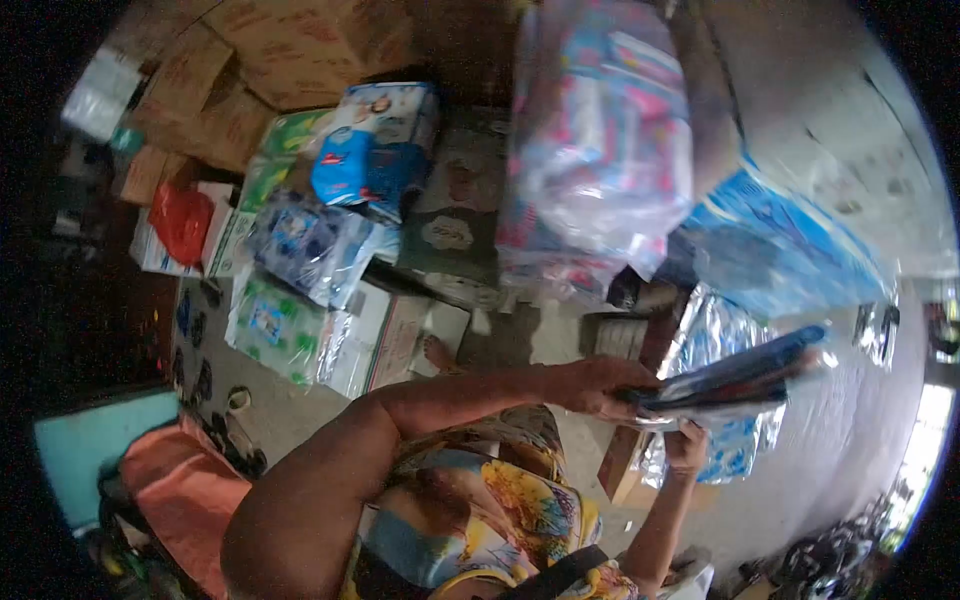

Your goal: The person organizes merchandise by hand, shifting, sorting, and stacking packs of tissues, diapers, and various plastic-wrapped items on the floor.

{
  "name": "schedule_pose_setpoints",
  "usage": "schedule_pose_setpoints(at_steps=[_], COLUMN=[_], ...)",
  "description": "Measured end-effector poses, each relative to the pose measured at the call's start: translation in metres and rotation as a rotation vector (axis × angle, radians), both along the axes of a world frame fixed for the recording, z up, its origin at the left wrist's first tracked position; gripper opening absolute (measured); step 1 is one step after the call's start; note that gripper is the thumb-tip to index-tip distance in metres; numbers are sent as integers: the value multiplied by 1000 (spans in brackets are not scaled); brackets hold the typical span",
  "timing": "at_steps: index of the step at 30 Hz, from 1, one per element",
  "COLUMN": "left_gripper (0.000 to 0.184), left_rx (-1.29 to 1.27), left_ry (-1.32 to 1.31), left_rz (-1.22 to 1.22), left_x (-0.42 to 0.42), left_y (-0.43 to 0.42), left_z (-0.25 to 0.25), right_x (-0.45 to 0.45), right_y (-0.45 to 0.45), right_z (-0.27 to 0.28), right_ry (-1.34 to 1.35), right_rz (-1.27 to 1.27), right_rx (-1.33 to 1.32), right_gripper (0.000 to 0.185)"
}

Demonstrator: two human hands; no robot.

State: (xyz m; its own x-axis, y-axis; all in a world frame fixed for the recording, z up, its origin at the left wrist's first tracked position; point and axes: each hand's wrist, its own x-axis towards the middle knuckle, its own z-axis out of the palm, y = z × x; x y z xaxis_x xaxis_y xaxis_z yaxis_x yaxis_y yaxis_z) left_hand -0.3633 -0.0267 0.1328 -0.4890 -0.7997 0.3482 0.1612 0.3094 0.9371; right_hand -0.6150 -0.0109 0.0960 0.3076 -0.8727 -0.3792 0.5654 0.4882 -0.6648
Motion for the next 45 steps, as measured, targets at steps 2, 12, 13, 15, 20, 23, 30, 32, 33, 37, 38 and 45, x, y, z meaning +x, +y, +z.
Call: schedule_pose_setpoints(at_steps=[2, 12, 13, 15, 20, 23, 30, 32, 33, 37, 38, 45], left_gripper=[43, 51, 49, 44, 32, 28, 21, 34, 49, 69, 72, 82], left_rx=[-13, 66, 127, 229, 386, 364, 432, 662, 724, 1250, 890, 728], left_ry=[-16, -174, -149, -83, 131, 242, 994, 817, 545, -372, -14, 736], left_rz=[67, 564, 630, 773, 1217, 1674, 2014, 2105, 2208, 2319, 2256, 1987], left_x=[28, 223, 243, 277, 320, 328, 358, 374, 384, 410, 419, 442], left_y=[11, 125, 144, 186, 270, 308, 337, 350, 362, 373, 392, 363], left_z=[24, 19, 10, -4, -46, -86, -92, -116, -159, -169, -212, -175], right_x=[-9, 216, 231, 309, 482, 554, 656, 675, 680, 690, 684, 649], right_y=[-13, -43, -59, -62, 14, 46, 94, 103, 108, 113, 116, 131], right_z=[-3, 129, 123, 84, 69, 27, -77, -82, -89, -118, -116, -108], right_ry=[82, 643, 917, 867, 37, 399, 370, 557, 554, 488, 546, 652], right_rz=[-19, 319, 604, 648, 1021, 1199, 1509, 1481, 1491, 1199, 1192, 1227], right_rx=[-129, -539, -741, -1098, -334, -752, -641, -822, -818, -1136, -1189, -1274], right_gripper=[49, 24, 26, 36, 54, 49, 38, 44, 44, 57, 64, 72])
